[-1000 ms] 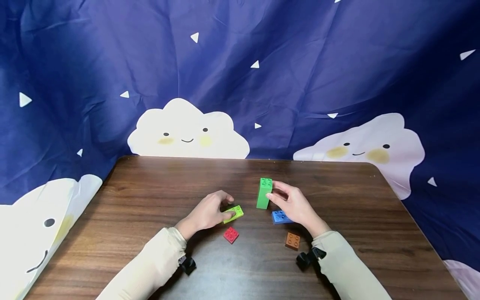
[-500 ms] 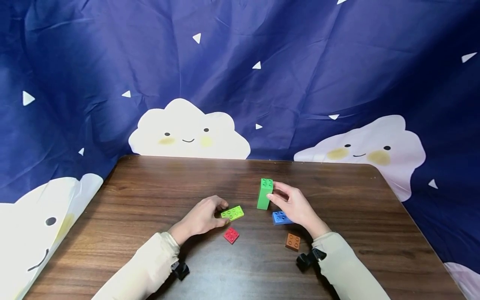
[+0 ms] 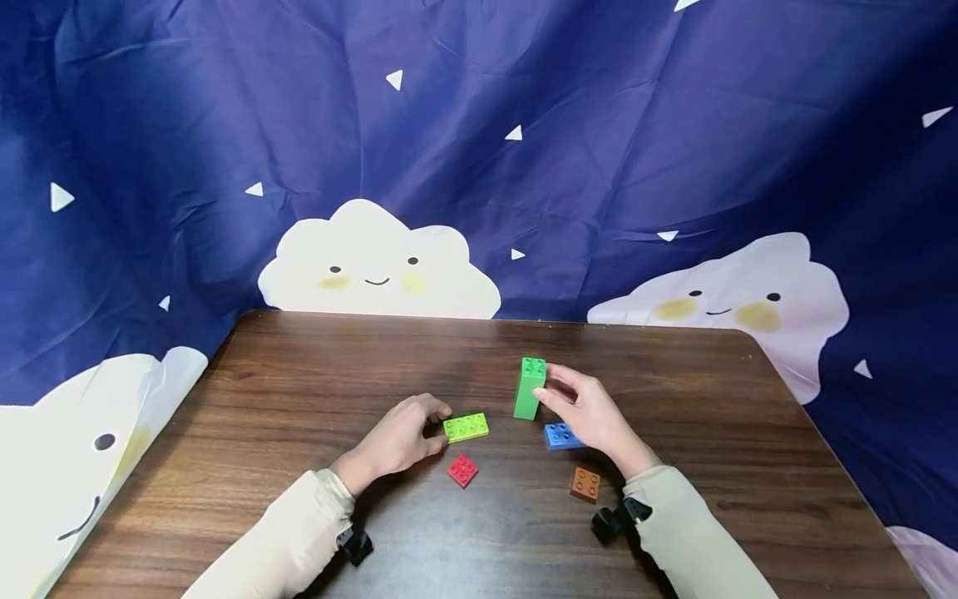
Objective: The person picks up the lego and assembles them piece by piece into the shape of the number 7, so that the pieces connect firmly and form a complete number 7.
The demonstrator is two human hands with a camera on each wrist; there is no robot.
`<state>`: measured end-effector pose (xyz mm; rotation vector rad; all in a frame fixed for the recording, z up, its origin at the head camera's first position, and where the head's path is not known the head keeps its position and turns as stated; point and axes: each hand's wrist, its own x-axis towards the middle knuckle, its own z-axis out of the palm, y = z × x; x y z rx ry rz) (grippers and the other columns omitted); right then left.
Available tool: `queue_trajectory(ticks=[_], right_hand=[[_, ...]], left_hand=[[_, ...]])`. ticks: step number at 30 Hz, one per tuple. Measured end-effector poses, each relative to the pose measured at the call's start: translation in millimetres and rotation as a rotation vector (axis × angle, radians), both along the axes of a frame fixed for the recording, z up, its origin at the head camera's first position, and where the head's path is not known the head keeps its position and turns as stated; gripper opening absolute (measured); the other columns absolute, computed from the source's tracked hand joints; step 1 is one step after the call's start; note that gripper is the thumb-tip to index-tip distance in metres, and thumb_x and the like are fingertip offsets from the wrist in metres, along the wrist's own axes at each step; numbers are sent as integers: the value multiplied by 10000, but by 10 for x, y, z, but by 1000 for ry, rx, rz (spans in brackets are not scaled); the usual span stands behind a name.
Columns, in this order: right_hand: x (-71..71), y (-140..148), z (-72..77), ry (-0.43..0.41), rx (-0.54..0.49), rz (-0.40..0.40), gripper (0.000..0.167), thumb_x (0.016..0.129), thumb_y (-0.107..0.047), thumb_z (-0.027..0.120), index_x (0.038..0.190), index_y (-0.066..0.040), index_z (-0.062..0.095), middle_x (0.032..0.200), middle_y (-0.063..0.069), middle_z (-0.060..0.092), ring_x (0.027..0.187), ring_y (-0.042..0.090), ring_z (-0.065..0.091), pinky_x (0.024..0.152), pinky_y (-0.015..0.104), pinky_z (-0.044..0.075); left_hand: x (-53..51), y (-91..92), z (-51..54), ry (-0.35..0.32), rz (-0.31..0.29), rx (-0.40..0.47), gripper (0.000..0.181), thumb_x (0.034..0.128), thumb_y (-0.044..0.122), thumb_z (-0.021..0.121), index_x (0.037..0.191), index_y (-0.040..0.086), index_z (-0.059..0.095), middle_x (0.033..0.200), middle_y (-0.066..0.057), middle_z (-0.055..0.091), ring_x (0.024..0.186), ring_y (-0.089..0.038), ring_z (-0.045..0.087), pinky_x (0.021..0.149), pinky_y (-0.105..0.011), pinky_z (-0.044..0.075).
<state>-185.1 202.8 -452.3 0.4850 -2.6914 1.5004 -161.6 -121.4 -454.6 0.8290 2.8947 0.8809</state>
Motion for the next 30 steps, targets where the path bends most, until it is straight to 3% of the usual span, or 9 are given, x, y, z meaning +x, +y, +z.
queue_trajectory(ticks=[4,12,25,30], right_hand=[[-2,2,-8,-2,4,-3,481,1058,-174,709,1467,58,606,1335,239,741,1214,346,734,1009,430,626],[2,9,-9,1,-6,-1,476,1056,-165,709,1464,59,608,1333,241,740,1215,349,732,999,381,623],[6,-5,0,-24,-17,3,492,1061,-175,705,1477,64,593,1378,252,714,1279,388,704,1017,444,623],[5,3,9,-11,-7,8,485,1060,-177,706,1470,61,601,1357,246,726,1260,378,714,1000,376,628]], left_hand=[[13,22,-20,3,15,11,320,880,93,873,1168,22,752,1060,-70,734,974,-201,680,881,-359,596],[4,48,-37,68,-25,-17,333,853,55,893,1156,25,755,1066,-55,737,961,-204,664,861,-346,584],[18,25,-32,-4,38,97,319,880,42,855,1179,30,745,1076,-67,748,990,-224,735,892,-373,629],[14,24,-18,-34,55,166,319,887,19,831,1192,9,735,1136,-101,757,1019,-249,766,918,-393,645]])
